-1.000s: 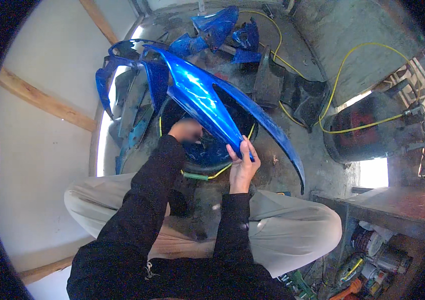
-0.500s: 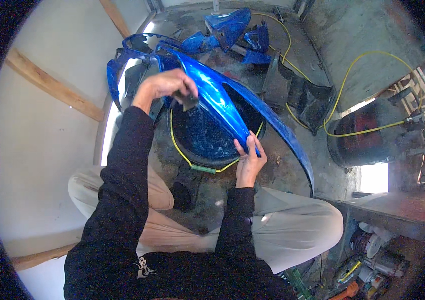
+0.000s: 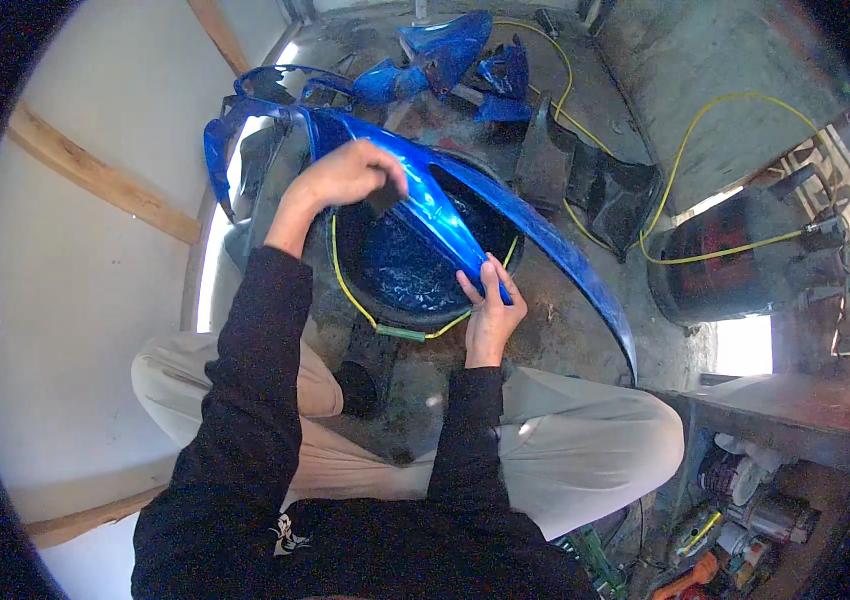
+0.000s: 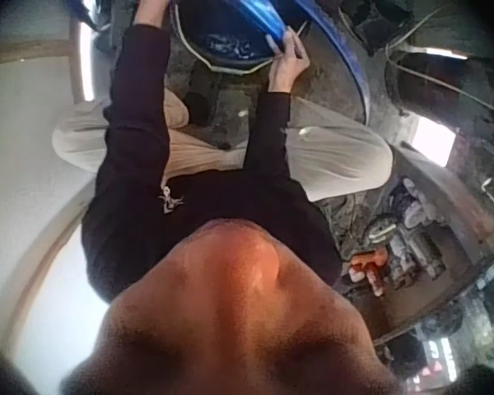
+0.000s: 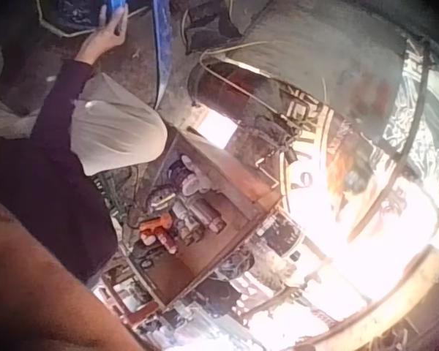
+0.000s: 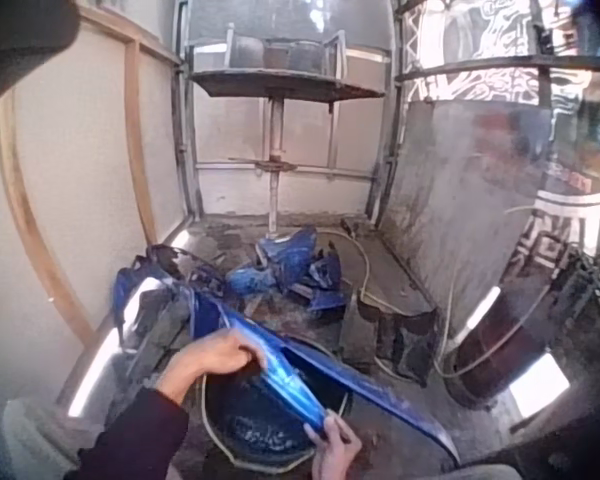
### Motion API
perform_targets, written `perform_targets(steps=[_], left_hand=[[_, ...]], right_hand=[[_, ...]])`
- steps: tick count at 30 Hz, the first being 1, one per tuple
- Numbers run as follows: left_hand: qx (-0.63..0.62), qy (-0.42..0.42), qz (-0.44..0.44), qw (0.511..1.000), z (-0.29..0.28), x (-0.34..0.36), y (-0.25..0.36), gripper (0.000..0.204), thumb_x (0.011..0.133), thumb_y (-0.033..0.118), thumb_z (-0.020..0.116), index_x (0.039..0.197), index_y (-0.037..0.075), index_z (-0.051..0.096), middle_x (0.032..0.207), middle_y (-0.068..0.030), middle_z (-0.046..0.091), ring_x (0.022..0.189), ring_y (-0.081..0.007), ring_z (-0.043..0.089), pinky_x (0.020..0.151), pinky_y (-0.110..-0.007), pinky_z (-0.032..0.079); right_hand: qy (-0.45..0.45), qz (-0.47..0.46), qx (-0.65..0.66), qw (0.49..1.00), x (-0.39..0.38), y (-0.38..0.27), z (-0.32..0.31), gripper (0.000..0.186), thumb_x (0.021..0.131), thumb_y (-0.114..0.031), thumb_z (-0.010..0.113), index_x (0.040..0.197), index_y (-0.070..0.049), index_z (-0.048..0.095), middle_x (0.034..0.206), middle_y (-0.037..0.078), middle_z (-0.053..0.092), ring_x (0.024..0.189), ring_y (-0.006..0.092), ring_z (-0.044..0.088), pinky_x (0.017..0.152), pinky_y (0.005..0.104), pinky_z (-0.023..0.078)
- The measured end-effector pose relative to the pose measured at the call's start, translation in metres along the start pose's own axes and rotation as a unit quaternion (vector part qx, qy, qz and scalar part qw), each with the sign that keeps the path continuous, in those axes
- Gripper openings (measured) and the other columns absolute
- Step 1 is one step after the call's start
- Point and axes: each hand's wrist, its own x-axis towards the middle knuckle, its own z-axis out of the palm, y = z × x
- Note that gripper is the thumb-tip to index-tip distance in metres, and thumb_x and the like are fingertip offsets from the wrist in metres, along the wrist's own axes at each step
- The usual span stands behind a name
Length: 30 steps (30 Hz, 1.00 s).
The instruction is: The person wet sands a motorcycle part by rubbing its surface with sandpaper and dipping their hand into a bucket of water.
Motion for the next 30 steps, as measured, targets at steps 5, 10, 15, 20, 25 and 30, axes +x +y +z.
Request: perform_targets(steps=[5,10,15,20,25,30], left_hand=[[0.033,-0.102,-0.145,0.984,0.067,-0.039,-0.037,0.045,0.072,-0.005,0.051,0.097,0.012,0.083,0.099,-0.0135,0.079,0.096,-0.0298,0.075,0.093,-0.039,0.055],[0.083,-0.079,-0.152,0.982,0.126,-0.052,-0.057,0.049,0.074,-0.002,0.054,0.108,0.017,0.082,0.108,-0.0174,0.078,0.108,-0.0383,0.071,0.101,-0.045,0.053],[0.07,-0.073,-0.166,0.981,0.103,-0.063,-0.057,0.048,0.08,0.002,0.067,0.127,0.01,0.074,0.113,-0.0175,0.077,0.105,-0.031,0.074,0.097,-0.042,0.057],[0.154,0.356,-0.056,0.92,0.047,-0.044,-0.053,0.022,0.098,0.019,0.064,0.104,0.002,0.076,0.107,-0.0138,0.075,0.106,-0.0329,0.07,0.093,-0.041,0.053],[0.331,0.243,-0.039,0.911,0.067,-0.022,-0.035,0.048,0.106,0.031,0.053,0.146,0.004,0.055,0.16,-0.0165,0.045,0.15,-0.0396,0.035,0.116,-0.058,0.031],[0.24,0.189,0.108,0.946,0.139,-0.046,0.007,0.054,0.104,0.03,0.056,0.149,0.0,0.051,0.162,-0.016,0.044,0.152,-0.0379,0.036,0.121,-0.053,0.03]], right_hand=[[0.004,-0.001,0.016,1.0,0.001,0.002,-0.001,0.034,0.097,-0.015,0.076,0.12,0.01,0.069,0.123,0.019,0.068,0.104,0.0246,0.07,0.082,0.0435,0.069],[0.003,-0.004,0.029,1.0,0.001,0.002,-0.002,0.031,0.098,-0.013,0.075,0.118,0.01,0.07,0.124,0.019,0.068,0.104,0.0246,0.07,0.081,0.0446,0.069],[0.0,-0.003,0.021,1.0,0.002,0.0,-0.001,0.031,0.098,-0.014,0.075,0.117,0.011,0.07,0.122,0.019,0.068,0.104,0.0246,0.07,0.081,0.0451,0.069],[-0.002,0.001,0.004,1.0,0.001,-0.003,0.0,0.034,0.097,-0.015,0.077,0.117,0.011,0.07,0.12,0.019,0.068,0.103,0.0246,0.07,0.082,0.045,0.069],[-0.004,0.0,0.005,1.0,0.001,-0.002,0.001,0.033,0.097,-0.014,0.076,0.118,0.011,0.07,0.12,0.02,0.068,0.102,0.0243,0.07,0.082,0.0444,0.069],[-0.002,0.009,-0.024,1.0,0.004,0.002,-0.003,0.036,0.099,-0.016,0.074,0.122,0.011,0.068,0.122,0.019,0.068,0.105,0.0236,0.07,0.085,0.0407,0.068]])
